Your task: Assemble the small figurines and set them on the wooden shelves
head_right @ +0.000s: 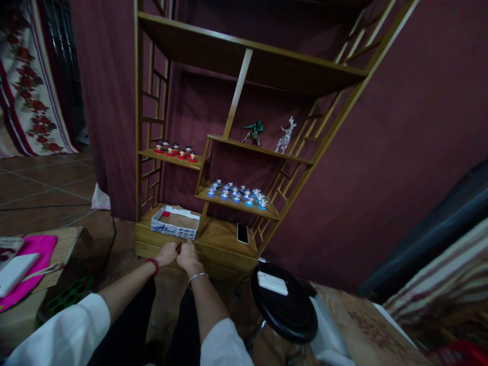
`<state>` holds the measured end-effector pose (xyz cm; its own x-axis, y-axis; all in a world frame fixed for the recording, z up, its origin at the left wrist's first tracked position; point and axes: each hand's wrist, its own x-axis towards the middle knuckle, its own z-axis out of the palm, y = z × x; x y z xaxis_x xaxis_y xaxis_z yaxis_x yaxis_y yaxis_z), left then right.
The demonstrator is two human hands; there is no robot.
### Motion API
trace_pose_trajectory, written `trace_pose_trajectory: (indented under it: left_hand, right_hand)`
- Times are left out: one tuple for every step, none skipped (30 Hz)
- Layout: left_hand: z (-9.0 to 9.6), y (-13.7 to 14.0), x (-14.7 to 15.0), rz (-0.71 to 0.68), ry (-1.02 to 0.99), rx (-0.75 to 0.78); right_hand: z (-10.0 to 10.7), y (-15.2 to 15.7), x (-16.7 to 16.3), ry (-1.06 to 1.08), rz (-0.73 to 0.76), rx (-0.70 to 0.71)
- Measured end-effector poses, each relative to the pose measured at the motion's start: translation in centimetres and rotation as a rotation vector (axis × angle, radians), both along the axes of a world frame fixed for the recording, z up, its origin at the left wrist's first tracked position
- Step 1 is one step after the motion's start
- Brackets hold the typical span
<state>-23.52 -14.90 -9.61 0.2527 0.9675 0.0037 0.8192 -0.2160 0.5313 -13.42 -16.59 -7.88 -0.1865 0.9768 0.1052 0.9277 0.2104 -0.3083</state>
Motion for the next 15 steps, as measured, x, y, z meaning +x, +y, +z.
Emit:
trace_pose_trajectory:
  left_hand:
    - [-0.3,-0.3,0.0,0.004,-0.002,-0.005]
    - [-0.5,-0.6,0.0,0.004,-0.006,-0.01]
    - [-0.7,-0.8,0.1,0.004,-0.008,-0.015]
    - [-0.8,-1.0,0.1,0.006,-0.009,-0.017]
    - [-0.8,-1.1,0.2,0.007,-0.012,-0.018]
    - [-0.8,-1.2,0.3,0.007,-0.016,-0.019]
    - [-0.8,-1.2,0.4,0.01,-0.019,-0.018]
    - [-0.8,-1.2,0.4,0.011,-0.022,-0.017]
    - [-0.8,-1.2,0.5,0.013,-0.025,-0.016]
    - [-0.9,-1.2,0.5,0.015,-0.027,-0.015]
    - [-1.0,-1.1,0.5,0.016,-0.029,-0.015]
    - [-1.2,-1.0,0.5,0.017,-0.028,-0.016]
    - [-1.4,-0.9,0.5,0.017,-0.025,-0.019]
    - [-1.7,-0.9,0.5,0.015,-0.021,-0.023]
    - [-2.1,-0.9,0.5,0.012,-0.014,-0.028]
  right_hand:
    - [-0.2,-0.3,0.0,0.004,0.0,-0.006]
    - [-0.4,-0.5,-0.1,0.007,0.003,-0.011]
    - [-0.6,-0.7,0.0,0.01,0.006,-0.017]
    - [-0.7,-0.8,0.0,0.015,0.007,-0.023]
    - [-0.9,-0.8,0.0,0.021,0.014,-0.022]
    - [-1.0,-0.8,0.1,0.029,0.019,-0.022]
    - [-1.1,-0.7,0.2,0.039,0.026,-0.029]
    - [-1.2,-0.6,0.2,0.053,0.033,-0.039]
    - [-1.2,-0.5,0.3,0.066,0.039,-0.051]
    - [-1.3,-0.3,0.4,0.079,0.042,-0.063]
    - [-1.4,-0.2,0.4,0.091,0.045,-0.07]
    - [-1.5,-0.2,0.4,0.099,0.047,-0.076]
    - [-1.6,-0.1,0.5,0.107,0.048,-0.079]
    - [-1.8,-0.1,0.5,0.117,0.045,-0.079]
    - [-2.1,-0.2,0.6,0.131,0.044,-0.076]
